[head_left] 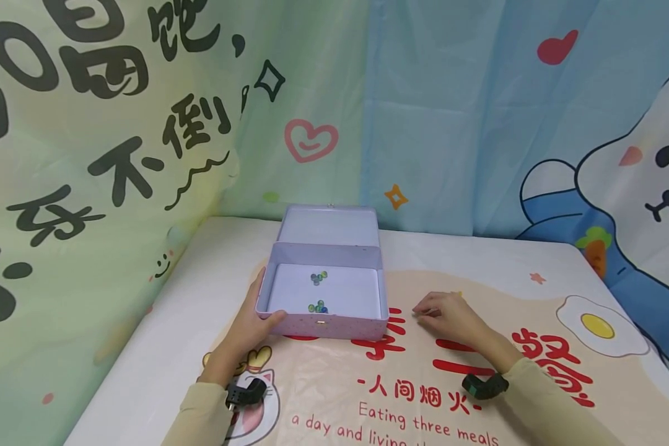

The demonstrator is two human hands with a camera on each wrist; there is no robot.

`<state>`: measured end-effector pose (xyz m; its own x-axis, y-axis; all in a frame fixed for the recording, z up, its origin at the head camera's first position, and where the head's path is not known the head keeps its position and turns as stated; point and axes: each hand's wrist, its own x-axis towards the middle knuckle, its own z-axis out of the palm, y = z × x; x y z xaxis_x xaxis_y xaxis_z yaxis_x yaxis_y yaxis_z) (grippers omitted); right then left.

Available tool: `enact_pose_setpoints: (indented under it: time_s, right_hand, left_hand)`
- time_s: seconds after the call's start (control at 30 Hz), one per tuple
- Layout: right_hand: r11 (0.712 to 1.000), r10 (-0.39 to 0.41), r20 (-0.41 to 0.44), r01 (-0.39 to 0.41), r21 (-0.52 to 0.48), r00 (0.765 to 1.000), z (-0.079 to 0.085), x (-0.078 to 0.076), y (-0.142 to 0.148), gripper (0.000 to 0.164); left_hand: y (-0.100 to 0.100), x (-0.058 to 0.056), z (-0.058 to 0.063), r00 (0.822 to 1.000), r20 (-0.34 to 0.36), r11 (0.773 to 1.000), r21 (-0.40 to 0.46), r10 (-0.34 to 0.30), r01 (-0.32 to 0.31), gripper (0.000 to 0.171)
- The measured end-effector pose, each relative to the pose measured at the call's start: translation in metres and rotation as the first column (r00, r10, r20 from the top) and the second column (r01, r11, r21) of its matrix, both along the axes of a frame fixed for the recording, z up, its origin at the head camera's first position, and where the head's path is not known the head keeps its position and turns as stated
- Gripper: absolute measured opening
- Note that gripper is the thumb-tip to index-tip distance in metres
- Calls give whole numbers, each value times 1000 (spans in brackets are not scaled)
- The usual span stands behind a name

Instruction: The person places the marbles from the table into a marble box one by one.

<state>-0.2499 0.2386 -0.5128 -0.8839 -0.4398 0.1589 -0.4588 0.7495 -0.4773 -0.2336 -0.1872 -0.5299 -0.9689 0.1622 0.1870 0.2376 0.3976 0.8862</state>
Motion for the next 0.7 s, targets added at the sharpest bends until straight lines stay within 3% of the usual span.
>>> enact_pose_setpoints:
  time_s: [0.1,0.3,0.43,0.67,0.7]
  right_hand:
    - [1000,4,1,-4,12,1000,-2,0,0,19]
    - [999,1,-6,-1,32,1000,-4,1,1,19]
    - [999,-2,-27,3,53,1000,-4,1,2,17]
    - [998,-16,-14,17,58,1000,-3,2,1,12]
    - [998,-14,-19,15,56,1000,-3,2,1,12]
  left_hand:
    - [1,3,6,1000,10,1000,1,-8,8,102]
    - [8,15,31,999,29,1000,-2,-18,18,103]
    - [10,19,38,999,31,1000,-9,-15,16,103]
    - [1,1,2,1000,10,1000,-16,8,-8,101]
    - [1,1,2,1000,8,1000,-16,5,-5,101]
